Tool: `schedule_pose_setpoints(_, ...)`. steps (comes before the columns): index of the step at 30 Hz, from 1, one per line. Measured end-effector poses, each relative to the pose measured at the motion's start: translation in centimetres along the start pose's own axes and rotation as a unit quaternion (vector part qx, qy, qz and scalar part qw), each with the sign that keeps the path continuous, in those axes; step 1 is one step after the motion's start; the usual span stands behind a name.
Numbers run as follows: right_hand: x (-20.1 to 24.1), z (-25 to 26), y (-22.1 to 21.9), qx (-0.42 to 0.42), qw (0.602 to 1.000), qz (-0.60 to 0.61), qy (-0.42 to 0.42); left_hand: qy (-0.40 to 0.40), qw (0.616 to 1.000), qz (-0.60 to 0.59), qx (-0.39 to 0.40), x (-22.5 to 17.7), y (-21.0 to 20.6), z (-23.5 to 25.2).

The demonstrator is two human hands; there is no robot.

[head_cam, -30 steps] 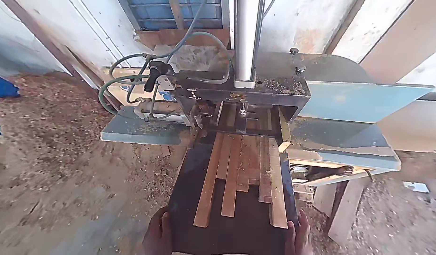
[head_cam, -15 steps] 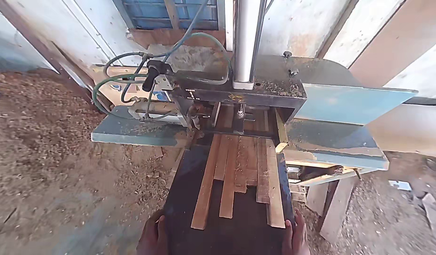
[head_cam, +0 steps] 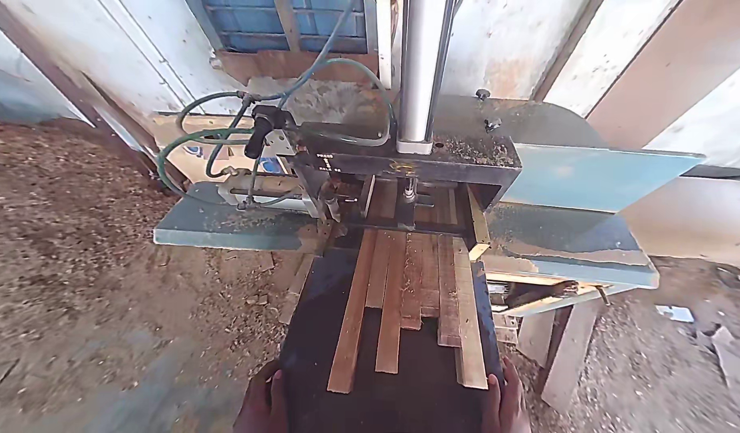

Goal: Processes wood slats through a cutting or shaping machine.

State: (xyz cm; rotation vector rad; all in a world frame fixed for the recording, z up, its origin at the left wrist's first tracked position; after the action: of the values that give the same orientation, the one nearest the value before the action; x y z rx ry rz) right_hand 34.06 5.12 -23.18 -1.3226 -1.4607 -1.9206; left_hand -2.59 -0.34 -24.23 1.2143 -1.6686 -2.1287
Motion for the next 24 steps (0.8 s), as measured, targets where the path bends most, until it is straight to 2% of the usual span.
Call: schedule_pose_setpoints(24, -1.3, 1.0, 1.4, -0.014, 1.000, 0.000, 0.028, -0.008, 1.000, 0.020, 0.019, -1.1, -0.6, -1.3)
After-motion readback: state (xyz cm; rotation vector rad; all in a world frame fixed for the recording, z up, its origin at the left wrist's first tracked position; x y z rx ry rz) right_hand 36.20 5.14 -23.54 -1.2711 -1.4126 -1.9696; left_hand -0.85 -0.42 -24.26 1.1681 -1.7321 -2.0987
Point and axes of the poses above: each hand's wrist, its own z-axis towards the middle knuckle, its own y-axis out of the back of the hand, x = y × z, the point moved 1 cm from there along z, towards the middle knuckle, and after that the axes turned 14 degrees about z, right-handed, at the moved point
